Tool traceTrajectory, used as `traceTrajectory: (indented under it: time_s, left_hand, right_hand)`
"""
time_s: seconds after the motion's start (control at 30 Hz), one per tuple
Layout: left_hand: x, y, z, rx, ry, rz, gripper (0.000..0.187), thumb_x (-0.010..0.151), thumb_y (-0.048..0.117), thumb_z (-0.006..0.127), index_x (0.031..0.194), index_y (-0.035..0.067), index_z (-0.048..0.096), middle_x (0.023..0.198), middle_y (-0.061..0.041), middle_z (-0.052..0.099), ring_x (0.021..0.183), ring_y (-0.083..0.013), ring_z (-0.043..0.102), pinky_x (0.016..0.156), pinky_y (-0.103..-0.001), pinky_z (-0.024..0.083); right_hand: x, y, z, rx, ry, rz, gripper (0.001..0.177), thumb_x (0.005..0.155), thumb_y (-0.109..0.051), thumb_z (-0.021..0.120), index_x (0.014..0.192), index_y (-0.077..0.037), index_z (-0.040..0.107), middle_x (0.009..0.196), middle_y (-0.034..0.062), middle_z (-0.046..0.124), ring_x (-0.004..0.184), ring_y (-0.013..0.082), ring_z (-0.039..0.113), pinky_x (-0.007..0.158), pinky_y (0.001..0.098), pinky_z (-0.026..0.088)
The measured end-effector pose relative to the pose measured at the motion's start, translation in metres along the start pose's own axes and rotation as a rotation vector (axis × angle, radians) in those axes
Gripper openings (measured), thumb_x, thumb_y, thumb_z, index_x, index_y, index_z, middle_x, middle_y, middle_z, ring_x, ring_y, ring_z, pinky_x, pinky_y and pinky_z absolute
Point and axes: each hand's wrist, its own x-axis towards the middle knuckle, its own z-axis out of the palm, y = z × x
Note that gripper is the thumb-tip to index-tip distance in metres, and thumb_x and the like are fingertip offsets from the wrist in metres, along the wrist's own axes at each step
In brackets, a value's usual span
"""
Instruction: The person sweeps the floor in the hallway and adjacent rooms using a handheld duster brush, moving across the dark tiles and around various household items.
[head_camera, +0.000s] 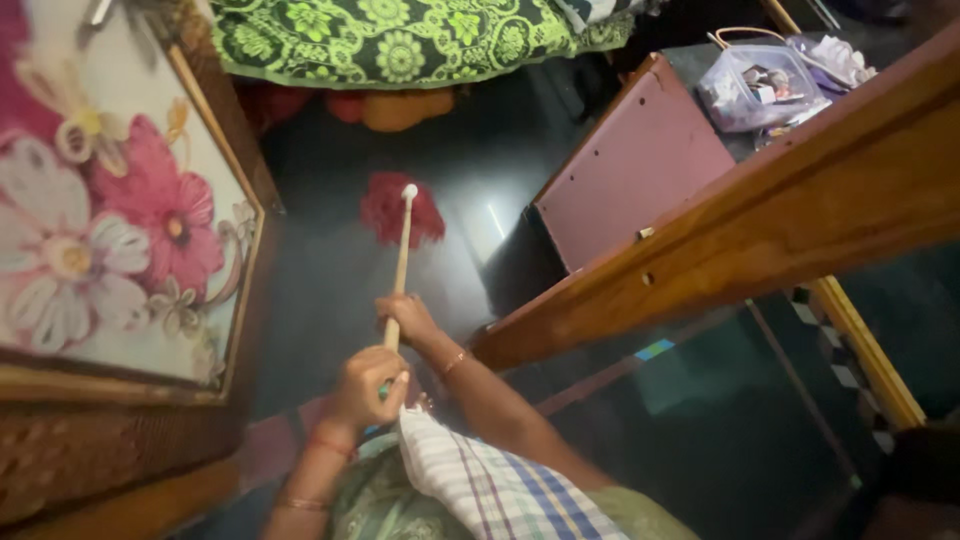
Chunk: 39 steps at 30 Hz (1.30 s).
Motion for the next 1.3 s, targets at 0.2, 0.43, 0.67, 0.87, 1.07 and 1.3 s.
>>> traceTrajectory:
  time_s: [0.2, 0.43, 0.67, 0.87, 1.07, 1.3]
  left_hand:
    - [0.069, 0.016, -0.015, -0.046, 0.002, -0.084, 0.010, 0.080, 0.010, 0.063, 0.074, 0.002, 0.065, 0.072, -0.013, 0.065, 0.074, -0.0335, 0.067, 0.088, -0.045, 0.055]
    - [0.162, 0.077, -0.053, -0.241, -0.184, 0.112, 0.015, 0.073, 0.018, 0.064, 0.071, 0.004, 0.061, 0.068, -0.007, 0.064, 0.066, -0.0234, 0.069, 0.091, -0.046, 0.058]
    - [0.187, 0.067, -0.015, -0.513, -0.345, 0.132, 0.018, 0.076, 0.017, 0.063, 0.065, 0.005, 0.053, 0.066, -0.008, 0.059, 0.061, -0.0235, 0.064, 0.084, -0.044, 0.060]
    - [0.179, 0.038, 0.010, -0.500, -0.236, 0.138, 0.021, 0.074, 0.017, 0.063, 0.062, 0.006, 0.050, 0.060, -0.007, 0.051, 0.055, -0.0228, 0.053, 0.066, -0.039, 0.050]
    - [0.195, 0.031, -0.013, -0.480, -0.435, 0.216, 0.023, 0.070, 0.021, 0.066, 0.062, 0.006, 0.048, 0.060, -0.009, 0.044, 0.056, -0.0285, 0.047, 0.060, -0.041, 0.039]
    - [0.192, 0.027, -0.055, -0.608, -0.542, 0.243, 0.020, 0.064, 0.017, 0.065, 0.062, 0.007, 0.048, 0.059, -0.009, 0.045, 0.056, -0.0290, 0.050, 0.060, -0.041, 0.041]
  right_hand:
    - [0.030, -0.008, -0.059, 0.046, -0.056, 0.218, 0.018, 0.064, -0.018, 0.075, 0.076, -0.014, 0.063, 0.075, 0.0094, 0.068, 0.074, 0.0342, 0.069, 0.067, 0.0479, 0.051]
    - [0.019, -0.080, -0.128, 0.055, 0.205, 0.163, 0.021, 0.078, -0.025, 0.077, 0.079, -0.009, 0.064, 0.072, 0.0104, 0.068, 0.070, 0.0352, 0.070, 0.098, 0.0607, 0.049]
    - [0.019, -0.051, -0.154, 0.009, 0.494, 0.050, 0.026, 0.085, -0.013, 0.073, 0.069, -0.007, 0.054, 0.064, 0.0119, 0.056, 0.063, 0.0339, 0.062, 0.089, 0.0477, 0.062]
    - [0.017, -0.024, -0.145, -0.006, 0.457, 0.214, 0.028, 0.086, -0.011, 0.072, 0.069, -0.006, 0.050, 0.066, 0.0141, 0.056, 0.062, 0.0365, 0.060, 0.060, 0.0464, 0.049]
    - [0.011, -0.036, -0.137, 0.033, 0.522, 0.355, 0.026, 0.086, -0.008, 0.070, 0.069, -0.005, 0.051, 0.064, 0.0157, 0.054, 0.058, 0.0358, 0.058, 0.056, 0.0438, 0.047]
    - [0.006, -0.089, -0.114, -0.042, 0.555, 0.422, 0.030, 0.088, -0.011, 0.072, 0.070, -0.005, 0.049, 0.064, 0.0156, 0.053, 0.059, 0.0356, 0.057, 0.057, 0.0445, 0.046]
